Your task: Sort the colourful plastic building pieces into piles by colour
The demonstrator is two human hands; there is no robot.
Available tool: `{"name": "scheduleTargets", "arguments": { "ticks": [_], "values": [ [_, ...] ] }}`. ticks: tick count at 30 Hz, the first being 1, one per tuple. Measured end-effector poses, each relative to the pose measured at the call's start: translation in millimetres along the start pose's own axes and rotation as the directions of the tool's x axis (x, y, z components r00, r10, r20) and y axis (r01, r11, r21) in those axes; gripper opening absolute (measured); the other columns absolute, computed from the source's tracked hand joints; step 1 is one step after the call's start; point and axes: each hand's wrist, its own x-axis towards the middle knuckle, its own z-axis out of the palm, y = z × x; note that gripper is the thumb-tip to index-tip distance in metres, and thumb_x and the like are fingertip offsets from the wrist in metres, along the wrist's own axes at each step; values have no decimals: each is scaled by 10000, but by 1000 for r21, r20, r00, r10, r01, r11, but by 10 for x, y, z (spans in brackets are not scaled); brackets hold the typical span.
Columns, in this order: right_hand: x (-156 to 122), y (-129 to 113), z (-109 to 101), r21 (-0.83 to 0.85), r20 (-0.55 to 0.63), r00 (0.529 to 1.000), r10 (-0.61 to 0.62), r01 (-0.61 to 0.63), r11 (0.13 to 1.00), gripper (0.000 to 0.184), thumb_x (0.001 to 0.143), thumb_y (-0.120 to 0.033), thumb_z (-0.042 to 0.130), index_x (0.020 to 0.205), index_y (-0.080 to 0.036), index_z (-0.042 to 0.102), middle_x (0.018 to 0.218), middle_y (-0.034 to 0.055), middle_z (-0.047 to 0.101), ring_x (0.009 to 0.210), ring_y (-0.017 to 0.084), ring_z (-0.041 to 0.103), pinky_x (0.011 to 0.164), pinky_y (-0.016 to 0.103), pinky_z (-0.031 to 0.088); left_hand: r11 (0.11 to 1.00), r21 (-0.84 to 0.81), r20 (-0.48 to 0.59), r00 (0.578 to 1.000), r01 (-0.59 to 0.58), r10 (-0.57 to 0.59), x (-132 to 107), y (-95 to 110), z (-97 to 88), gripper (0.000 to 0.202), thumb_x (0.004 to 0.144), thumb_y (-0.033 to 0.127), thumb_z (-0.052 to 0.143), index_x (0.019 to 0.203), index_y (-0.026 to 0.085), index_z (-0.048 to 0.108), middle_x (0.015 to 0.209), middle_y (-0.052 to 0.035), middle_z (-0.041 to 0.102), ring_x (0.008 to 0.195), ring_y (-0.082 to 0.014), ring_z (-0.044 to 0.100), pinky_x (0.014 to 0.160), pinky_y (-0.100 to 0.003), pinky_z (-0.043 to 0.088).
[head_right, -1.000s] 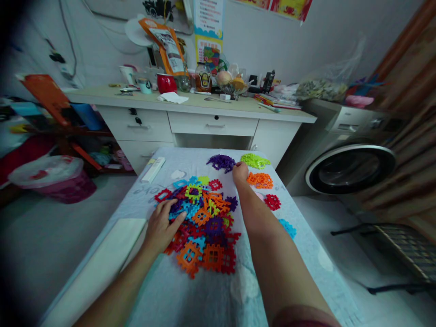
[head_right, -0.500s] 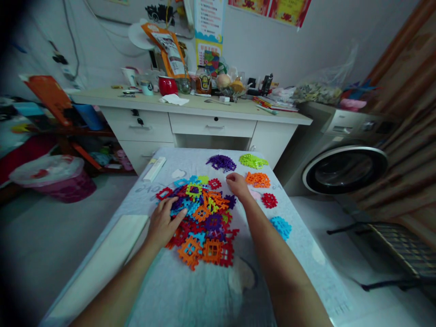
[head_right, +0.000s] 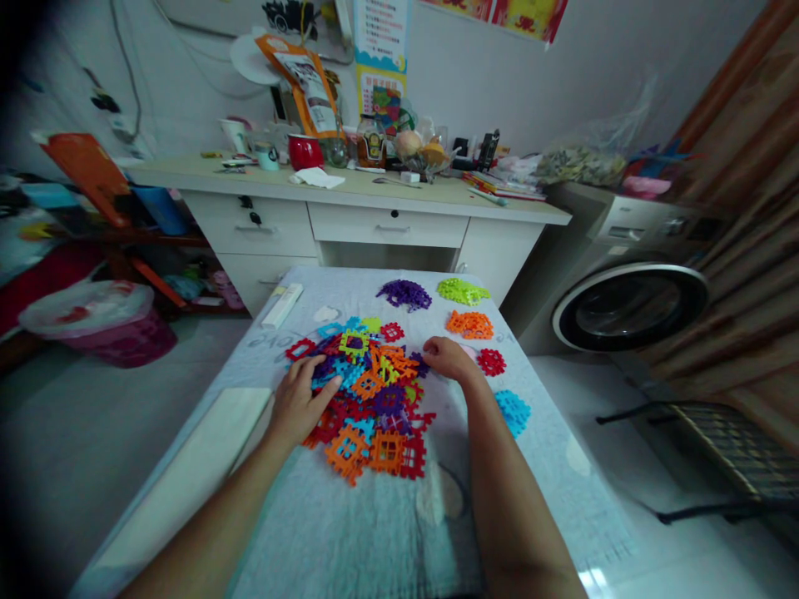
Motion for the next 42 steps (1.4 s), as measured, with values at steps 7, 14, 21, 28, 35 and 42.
{"name": "scheduleTargets", "arguments": {
  "ticks": [7,14,21,28,35,42],
  "values": [
    [-46,99,-40,213,91,996,13,-32,977,142,650,-146,661,786,-178,684,612,-44,592,568,99,497,519,203,332,1000,22,-10,1000,-11,12,-2,2,-2,526,880,538,482,1269,186,522,1234,-128,539,1170,-292,537,1018,-478,431],
    [-43,172,-42,613,-19,995,94,-63,787,223,611,-270,698,799,-172,630,611,-53,561,514,86,466,482,207,336,1000,16,-18,1000,-9,9,-3,-20,18,520,872,533,494,1271,200,526,1240,-123,540,1180,-295,534,1031,-478,421],
    [37,157,43,795,-121,975,186,-17,606,232,587,-317,731,715,-173,601,594,-40,565,520,91,496,507,226,391,1000,3,-6,1000,7,-7,-1,-13,7,526,867,542,496,1266,201,532,1248,-124,538,1173,-293,540,1025,-490,425],
    [127,130,212,862,-127,960,249,-17,507,292,542,-265,757,791,-167,642,685,-22,618,590,101,581,593,238,495,1000,-17,8,1000,10,-10,3,-2,-12,525,869,549,496,1259,200,527,1249,-121,535,1178,-291,537,1029,-482,426],
    [344,2,245,834,-175,940,294,-18,551,213,636,-309,729,718,-173,587,579,-33,569,509,98,551,489,219,489,1000,-25,3,1000,2,-2,2,-12,-10,502,867,540,504,1257,224,522,1236,-104,538,1174,-288,540,1030,-483,424],
    [887,-190,254,917,-90,904,417,-89,390,196,795,-234,679,725,-189,502,573,-20,591,476,106,581,478,225,515,999,-34,-14,1000,13,-13,5,-9,-5,490,858,531,519,1244,230,537,1248,-103,545,1191,-287,537,1032,-478,425]
  ]
}}
